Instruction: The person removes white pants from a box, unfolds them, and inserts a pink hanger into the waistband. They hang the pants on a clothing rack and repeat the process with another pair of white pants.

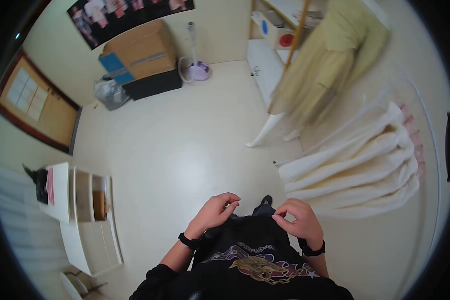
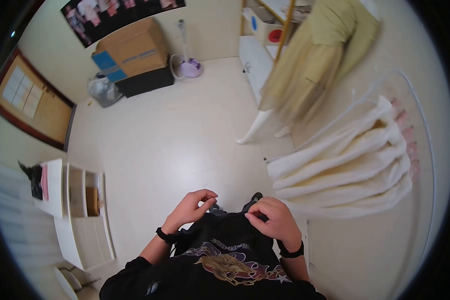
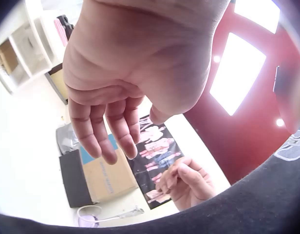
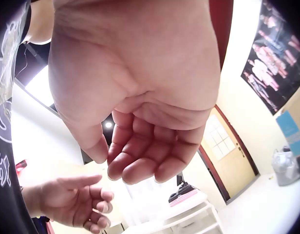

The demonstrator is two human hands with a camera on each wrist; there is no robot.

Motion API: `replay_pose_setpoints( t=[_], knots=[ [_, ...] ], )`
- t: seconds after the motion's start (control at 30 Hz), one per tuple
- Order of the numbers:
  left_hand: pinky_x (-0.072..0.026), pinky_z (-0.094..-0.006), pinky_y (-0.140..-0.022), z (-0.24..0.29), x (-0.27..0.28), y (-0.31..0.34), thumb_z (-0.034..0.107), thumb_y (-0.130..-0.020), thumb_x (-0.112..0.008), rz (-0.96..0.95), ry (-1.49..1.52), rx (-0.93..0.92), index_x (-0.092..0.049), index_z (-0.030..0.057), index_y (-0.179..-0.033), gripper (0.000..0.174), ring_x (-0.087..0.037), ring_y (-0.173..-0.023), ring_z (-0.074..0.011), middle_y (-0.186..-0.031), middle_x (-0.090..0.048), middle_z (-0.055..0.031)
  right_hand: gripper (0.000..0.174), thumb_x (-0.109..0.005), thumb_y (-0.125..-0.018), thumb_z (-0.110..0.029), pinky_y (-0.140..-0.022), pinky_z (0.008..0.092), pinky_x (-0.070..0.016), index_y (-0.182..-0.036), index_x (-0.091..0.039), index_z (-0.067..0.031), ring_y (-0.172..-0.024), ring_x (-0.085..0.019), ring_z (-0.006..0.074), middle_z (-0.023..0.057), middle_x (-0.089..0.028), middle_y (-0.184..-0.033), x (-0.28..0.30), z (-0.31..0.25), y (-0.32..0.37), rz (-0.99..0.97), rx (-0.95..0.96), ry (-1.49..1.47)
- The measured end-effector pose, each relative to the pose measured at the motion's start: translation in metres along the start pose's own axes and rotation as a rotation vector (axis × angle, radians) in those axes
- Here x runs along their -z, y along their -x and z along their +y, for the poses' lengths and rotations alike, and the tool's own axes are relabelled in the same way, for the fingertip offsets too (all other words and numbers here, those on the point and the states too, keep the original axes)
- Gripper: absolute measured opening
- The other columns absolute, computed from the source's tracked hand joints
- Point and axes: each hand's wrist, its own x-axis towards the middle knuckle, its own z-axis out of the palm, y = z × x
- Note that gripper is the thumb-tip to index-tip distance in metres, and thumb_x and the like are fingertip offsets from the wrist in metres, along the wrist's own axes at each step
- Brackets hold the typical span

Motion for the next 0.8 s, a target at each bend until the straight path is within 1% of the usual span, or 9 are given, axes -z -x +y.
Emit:
replay_pose_setpoints(
  t=[0.07, 0.17, 0.23, 0.37, 0.5, 0.63, 0.67, 0.73, 0.8],
  knots=[
    [-0.06, -0.0405, -0.086, -0.007, 0.023, 0.027, 0.02, -0.106, -0.062, 0.088, 0.013, 0.036, -0.071, -0.0003, -0.123, 0.028, -0.075, -0.095, -0.0325, -0.107, -0.077, -0.0182, 0.012, -0.082, -0.086, -0.005, -0.065, 0.0348, -0.0498, -0.085, -0.07, -0.0042, -0.07, -0.064, 0.0233, 0.0072, -0.068, -0.076, -0.024, -0.008, -0.021, -0.071, -0.064, -0.058],
    [-0.0596, -0.0407, -0.084, -0.039, 0.028, 0.054, 0.021, -0.106, -0.062, 0.242, 0.041, 0.051, -0.071, 0.0002, -0.122, 0.027, -0.075, -0.094, -0.0329, -0.106, -0.077, -0.0174, 0.011, -0.081, -0.087, -0.005, -0.065, 0.0347, -0.0503, -0.086, -0.07, -0.0028, -0.07, -0.065, 0.0239, 0.0087, -0.068, -0.078, -0.054, -0.002, -0.064, -0.182, 0.0, -0.063],
    [-0.0588, -0.0401, -0.082, -0.052, 0.035, 0.076, 0.02, -0.106, -0.062, 0.429, 0.084, 0.081, -0.071, 0.0006, -0.121, 0.026, -0.074, -0.092, -0.0319, -0.105, -0.077, -0.0168, 0.011, -0.08, -0.088, -0.005, -0.065, 0.0348, -0.0505, -0.087, -0.07, -0.0021, -0.07, -0.065, 0.024, 0.0092, -0.068, -0.078, -0.078, 0.0, -0.095, -0.305, 0.063, -0.081],
    [-0.0574, -0.0395, -0.082, -0.061, 0.046, 0.123, 0.019, -0.106, -0.063, 0.661, 0.16, 0.244, -0.071, -0.0002, -0.122, 0.026, -0.073, -0.091, -0.0291, -0.103, -0.076, -0.0168, 0.006, -0.077, -0.089, -0.003, -0.067, 0.034, -0.0519, -0.088, -0.071, -0.0009, -0.076, -0.068, 0.0236, 0.0102, -0.07, -0.081, -0.134, -0.01, -0.164, -0.573, 0.143, -0.113],
    [-0.0585, -0.0386, -0.088, -0.065, 0.049, 0.148, 0.02, -0.106, -0.063, 0.919, 0.211, 0.367, -0.071, -0.0004, -0.122, 0.028, -0.075, -0.097, -0.0293, -0.107, -0.077, -0.0165, 0.01, -0.078, -0.09, -0.007, -0.067, 0.0346, -0.0519, -0.09, -0.07, -0.0012, -0.071, -0.066, 0.0219, 0.0089, -0.067, -0.079, -0.202, -0.018, -0.231, -0.786, 0.288, -0.222],
    [-0.0586, -0.0375, -0.091, -0.068, 0.071, 0.144, 0.025, -0.111, -0.06, 1.111, 0.331, 0.476, -0.07, -0.0018, -0.123, 0.031, -0.075, -0.103, -0.0234, -0.11, -0.078, -0.0134, 0.01, -0.077, -0.092, -0.009, -0.066, 0.0351, -0.0517, -0.09, -0.07, -0.0027, -0.071, -0.066, 0.0209, 0.0076, -0.067, -0.078, -0.255, -0.036, -0.296, -0.962, 0.442, -0.29],
    [-0.0586, -0.0375, -0.091, -0.071, 0.085, 0.135, 0.025, -0.111, -0.06, 1.138, 0.315, 0.484, -0.07, -0.0018, -0.123, 0.031, -0.075, -0.103, -0.0234, -0.11, -0.078, -0.0134, 0.01, -0.077, -0.092, -0.01, -0.066, 0.0352, -0.0519, -0.089, -0.069, -0.0036, -0.071, -0.066, 0.0217, 0.0072, -0.067, -0.078, -0.264, -0.038, -0.314, -0.989, 0.519, -0.303],
    [-0.0577, -0.0356, -0.094, -0.074, 0.121, 0.112, 0.027, -0.115, -0.055, 1.173, 0.548, 0.287, -0.069, -0.0007, -0.124, 0.032, -0.073, -0.106, -0.0181, -0.111, -0.078, -0.0106, 0.011, -0.077, -0.092, -0.011, -0.067, 0.0356, -0.0523, -0.088, -0.069, -0.0055, -0.071, -0.066, 0.0241, 0.0065, -0.067, -0.078, -0.276, -0.044, -0.348, -1.013, 0.628, -0.323],
    [-0.0569, -0.0346, -0.096, -0.063, 0.17, 0.088, 0.028, -0.116, -0.053, 1.174, 0.491, 0.227, -0.069, -0.0011, -0.123, 0.034, -0.073, -0.106, -0.0177, -0.111, -0.077, -0.0105, 0.011, -0.077, -0.092, -0.011, -0.067, 0.0362, -0.0523, -0.087, -0.069, -0.0056, -0.071, -0.066, 0.0243, 0.0063, -0.067, -0.077, -0.283, -0.053, -0.386, -0.983, 0.683, -0.32]
  ],
)
